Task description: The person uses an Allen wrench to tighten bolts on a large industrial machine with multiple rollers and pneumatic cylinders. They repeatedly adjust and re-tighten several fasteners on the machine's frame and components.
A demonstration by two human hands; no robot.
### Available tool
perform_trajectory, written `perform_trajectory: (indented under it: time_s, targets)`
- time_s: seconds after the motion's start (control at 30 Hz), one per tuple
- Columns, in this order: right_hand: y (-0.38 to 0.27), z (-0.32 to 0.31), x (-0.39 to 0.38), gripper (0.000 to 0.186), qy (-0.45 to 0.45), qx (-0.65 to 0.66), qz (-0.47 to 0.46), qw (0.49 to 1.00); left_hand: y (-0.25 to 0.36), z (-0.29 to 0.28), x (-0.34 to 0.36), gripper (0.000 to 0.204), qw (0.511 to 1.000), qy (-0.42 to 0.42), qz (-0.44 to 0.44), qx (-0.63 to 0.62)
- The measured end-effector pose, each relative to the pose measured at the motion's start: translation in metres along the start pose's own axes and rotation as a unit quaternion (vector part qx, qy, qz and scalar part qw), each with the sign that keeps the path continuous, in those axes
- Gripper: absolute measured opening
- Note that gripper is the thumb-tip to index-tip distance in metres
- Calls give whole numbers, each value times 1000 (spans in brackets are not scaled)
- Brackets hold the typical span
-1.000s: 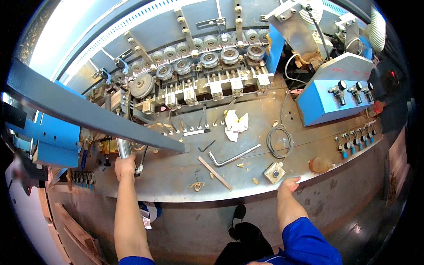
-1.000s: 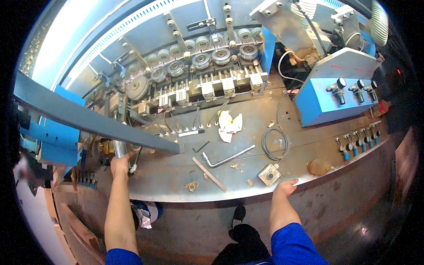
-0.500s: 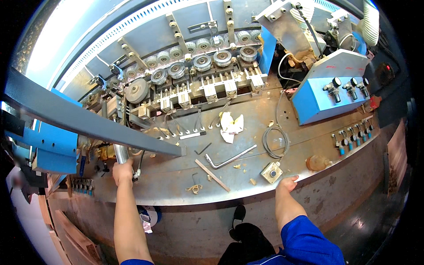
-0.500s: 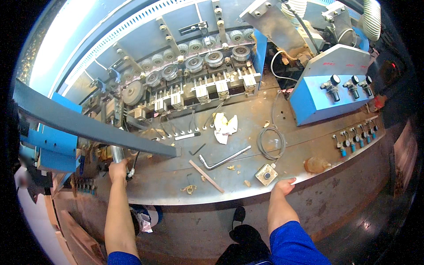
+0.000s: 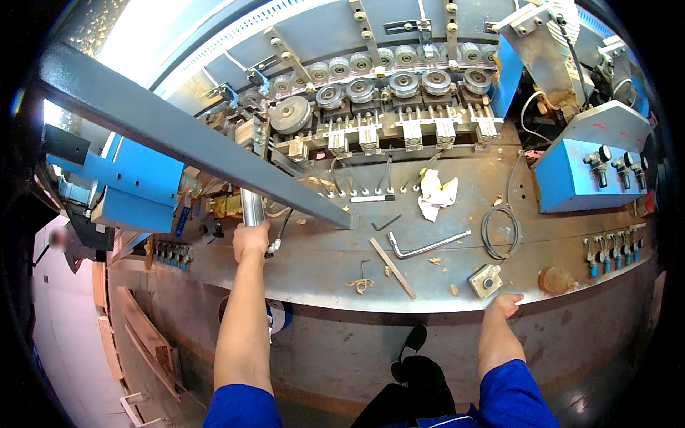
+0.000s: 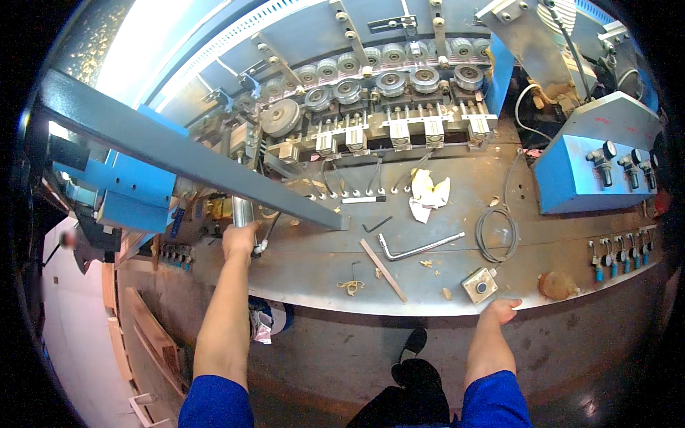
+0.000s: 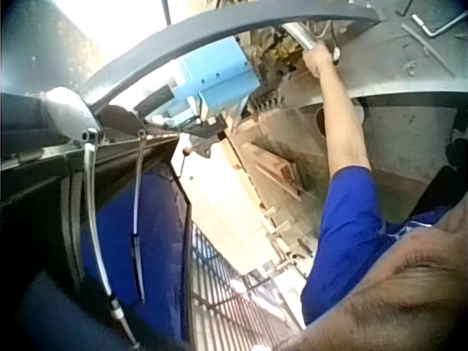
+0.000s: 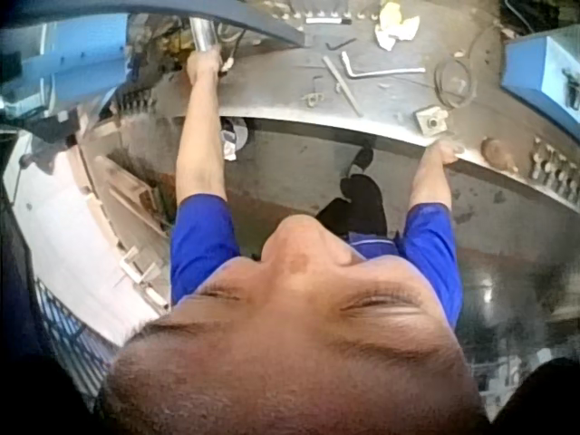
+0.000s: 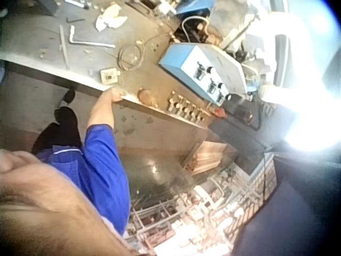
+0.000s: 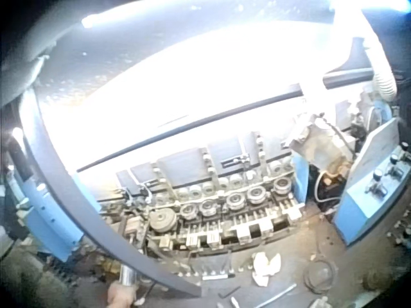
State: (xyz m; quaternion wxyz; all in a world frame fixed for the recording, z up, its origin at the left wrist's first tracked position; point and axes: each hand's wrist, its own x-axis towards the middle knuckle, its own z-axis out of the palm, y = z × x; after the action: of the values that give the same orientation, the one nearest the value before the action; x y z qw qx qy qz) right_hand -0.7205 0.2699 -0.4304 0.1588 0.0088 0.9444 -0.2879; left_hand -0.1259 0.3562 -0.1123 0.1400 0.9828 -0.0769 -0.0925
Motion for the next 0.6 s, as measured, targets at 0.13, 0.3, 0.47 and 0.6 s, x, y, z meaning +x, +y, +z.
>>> perform_trajectory:
  time_s: [0.13, 0.3, 0.47, 0.6]
  targets:
    - [-2, 1, 9, 81, -6, 23, 19, 1000, 8, 1, -4, 63, 1000, -8, 0, 12]
    - [-2, -1, 10, 84, -33, -11, 15, 999, 6, -1, -2, 63, 1000, 2, -1, 16]
    - [-8, -10, 1, 86, -53, 1, 26, 998, 2, 2, -1, 64, 999, 0, -13, 38]
    - [-6, -6, 1, 86, -31, -4, 26, 999, 7, -4, -2, 63, 999, -16, -26, 19]
